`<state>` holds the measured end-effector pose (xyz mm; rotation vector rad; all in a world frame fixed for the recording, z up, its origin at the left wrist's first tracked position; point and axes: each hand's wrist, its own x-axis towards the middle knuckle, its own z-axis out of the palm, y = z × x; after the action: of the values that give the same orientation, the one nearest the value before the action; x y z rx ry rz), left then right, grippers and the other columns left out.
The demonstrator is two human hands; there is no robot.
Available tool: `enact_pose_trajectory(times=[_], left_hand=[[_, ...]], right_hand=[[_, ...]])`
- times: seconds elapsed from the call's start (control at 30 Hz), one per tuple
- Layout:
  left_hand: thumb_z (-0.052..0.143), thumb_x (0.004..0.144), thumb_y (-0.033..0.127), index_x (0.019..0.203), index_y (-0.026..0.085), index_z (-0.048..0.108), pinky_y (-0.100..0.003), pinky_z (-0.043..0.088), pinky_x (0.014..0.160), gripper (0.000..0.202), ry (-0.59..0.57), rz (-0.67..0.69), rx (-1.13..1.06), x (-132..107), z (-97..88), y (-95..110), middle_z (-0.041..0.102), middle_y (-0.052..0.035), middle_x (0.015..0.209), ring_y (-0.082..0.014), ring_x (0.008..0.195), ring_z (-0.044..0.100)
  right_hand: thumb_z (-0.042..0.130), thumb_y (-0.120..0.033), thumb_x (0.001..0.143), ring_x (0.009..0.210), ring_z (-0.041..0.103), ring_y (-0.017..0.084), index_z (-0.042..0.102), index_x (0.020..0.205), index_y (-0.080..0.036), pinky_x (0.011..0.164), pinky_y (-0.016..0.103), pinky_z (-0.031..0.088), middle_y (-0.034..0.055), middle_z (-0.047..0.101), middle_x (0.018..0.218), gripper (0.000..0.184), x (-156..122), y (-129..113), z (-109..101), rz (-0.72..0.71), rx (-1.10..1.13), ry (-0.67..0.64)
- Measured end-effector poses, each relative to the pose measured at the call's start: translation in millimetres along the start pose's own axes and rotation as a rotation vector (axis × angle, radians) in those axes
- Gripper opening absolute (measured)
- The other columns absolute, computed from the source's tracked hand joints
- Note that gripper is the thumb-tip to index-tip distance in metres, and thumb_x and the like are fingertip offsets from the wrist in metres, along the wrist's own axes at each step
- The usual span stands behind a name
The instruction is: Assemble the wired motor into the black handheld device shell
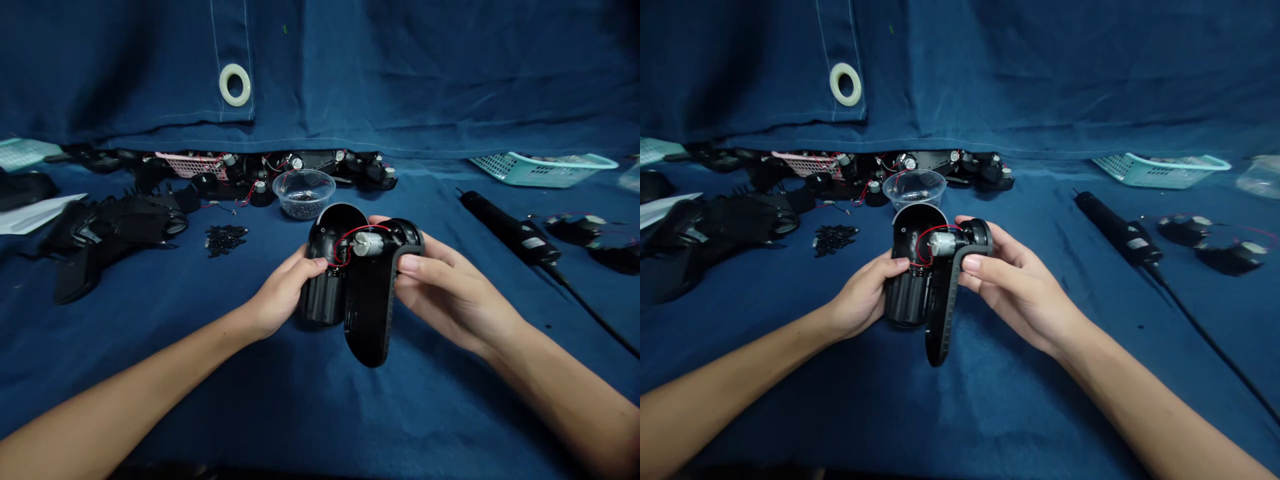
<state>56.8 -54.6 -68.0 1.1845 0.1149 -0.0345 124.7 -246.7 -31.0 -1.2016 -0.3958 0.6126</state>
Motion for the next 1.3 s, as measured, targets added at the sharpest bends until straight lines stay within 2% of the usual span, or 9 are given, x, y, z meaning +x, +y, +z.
enact_pose_trajectory(times=[0.07,0.17,0.33,0.53,0.67,0.87,1.0,1.1,1.3], left_hand=[[0.063,0.086,0.031,0.111,0.019,0.061,-0.027,0.048,0.08,0.028,-0.014,-0.014,0.035,-0.1,0.2,0.1,0.064,-0.0013,0.096,-0.0141,0.091,0.06],[0.064,0.086,0.032,0.108,0.018,0.061,-0.027,0.048,0.079,0.027,-0.022,-0.058,0.057,-0.7,0.4,1.5,0.063,-0.0016,0.096,-0.0135,0.091,0.059],[0.065,0.079,0.02,0.1,0.015,0.06,-0.024,0.046,0.078,0.022,-0.053,-0.053,0.046,-1.3,-0.1,3.2,0.061,0.0,0.089,-0.0106,0.085,0.058],[0.068,0.082,0.026,0.107,0.013,0.061,-0.028,0.046,0.081,0.029,-0.063,-0.015,0.091,0.4,0.2,3.5,0.065,-0.0035,0.095,-0.0143,0.091,0.06],[0.067,0.082,0.025,0.108,0.012,0.063,-0.029,0.046,0.083,0.029,-0.051,-0.02,0.123,1.3,0.7,3.4,0.068,-0.0054,0.097,-0.0144,0.088,0.061],[0.064,0.086,0.025,0.106,0.012,0.064,-0.026,0.044,0.076,0.024,-0.059,-0.003,0.17,1.5,-0.4,2.1,0.066,-0.0027,0.091,-0.0112,0.081,0.059],[0.063,0.086,0.023,0.105,0.012,0.065,-0.027,0.044,0.081,0.022,-0.04,0.04,0.232,1.3,-0.1,3.8,0.064,-0.0009,0.087,-0.0106,0.079,0.057],[0.062,0.086,0.024,0.113,0.013,0.063,-0.031,0.044,0.088,0.029,-0.011,0.036,0.245,0.5,1.5,5.2,0.067,-0.0033,0.093,-0.0144,0.088,0.06],[0.062,0.088,0.026,0.126,0.021,0.055,-0.036,0.044,0.097,0.04,-0.028,0.007,0.193,-0.9,2.6,3.6,0.065,-0.0075,0.121,-0.0222,0.117,0.057]], right_hand=[[0.076,-0.027,0.078,0.106,0.066,0.02,0.068,0.117,-0.033,0.091,0.033,0.056,0.0022,0.07,0.118,0.04,-1.0,0.0,0.3,0.002,-0.018,0.013],[0.076,-0.028,0.078,0.103,0.066,0.019,0.068,0.117,-0.032,0.09,0.032,0.056,0.0028,0.069,0.118,0.04,-1.1,-0.3,0.0,0.0,-0.04,0.031],[0.075,-0.028,0.08,0.099,0.066,0.016,0.066,0.119,-0.031,0.089,0.03,0.056,0.0022,0.069,0.116,0.04,0.2,-0.6,-1.6,-0.007,-0.044,0.02],[0.075,-0.03,0.079,0.097,0.066,0.018,0.066,0.119,-0.031,0.088,0.033,0.056,0.0034,0.069,0.116,0.041,-0.4,-0.7,-0.8,-0.012,-0.069,0.025],[0.075,-0.029,0.077,0.092,0.065,0.019,0.066,0.117,-0.032,0.079,0.034,0.057,0.003,0.069,0.113,0.041,-0.7,-0.9,1.0,-0.01,-0.099,0.044],[0.077,-0.028,0.076,0.083,0.064,0.016,0.068,0.116,-0.032,0.076,0.032,0.056,0.0031,0.069,0.11,0.042,-0.5,-0.7,1.7,-0.004,-0.08,0.056],[0.078,-0.028,0.075,0.083,0.064,0.015,0.068,0.115,-0.032,0.075,0.03,0.056,0.0027,0.069,0.108,0.041,-1.2,-0.8,2.4,-0.007,-0.064,0.048],[0.077,-0.029,0.076,0.085,0.065,0.016,0.068,0.115,-0.032,0.076,0.031,0.056,0.0027,0.069,0.108,0.04,-1.7,-1.1,2.5,-0.022,-0.089,0.055],[0.077,-0.031,0.077,0.109,0.061,0.022,0.059,0.128,-0.033,0.098,0.039,0.05,0.003,0.064,0.116,0.054,0.8,3.8,-4.9,-0.175,-0.34,0.103]])
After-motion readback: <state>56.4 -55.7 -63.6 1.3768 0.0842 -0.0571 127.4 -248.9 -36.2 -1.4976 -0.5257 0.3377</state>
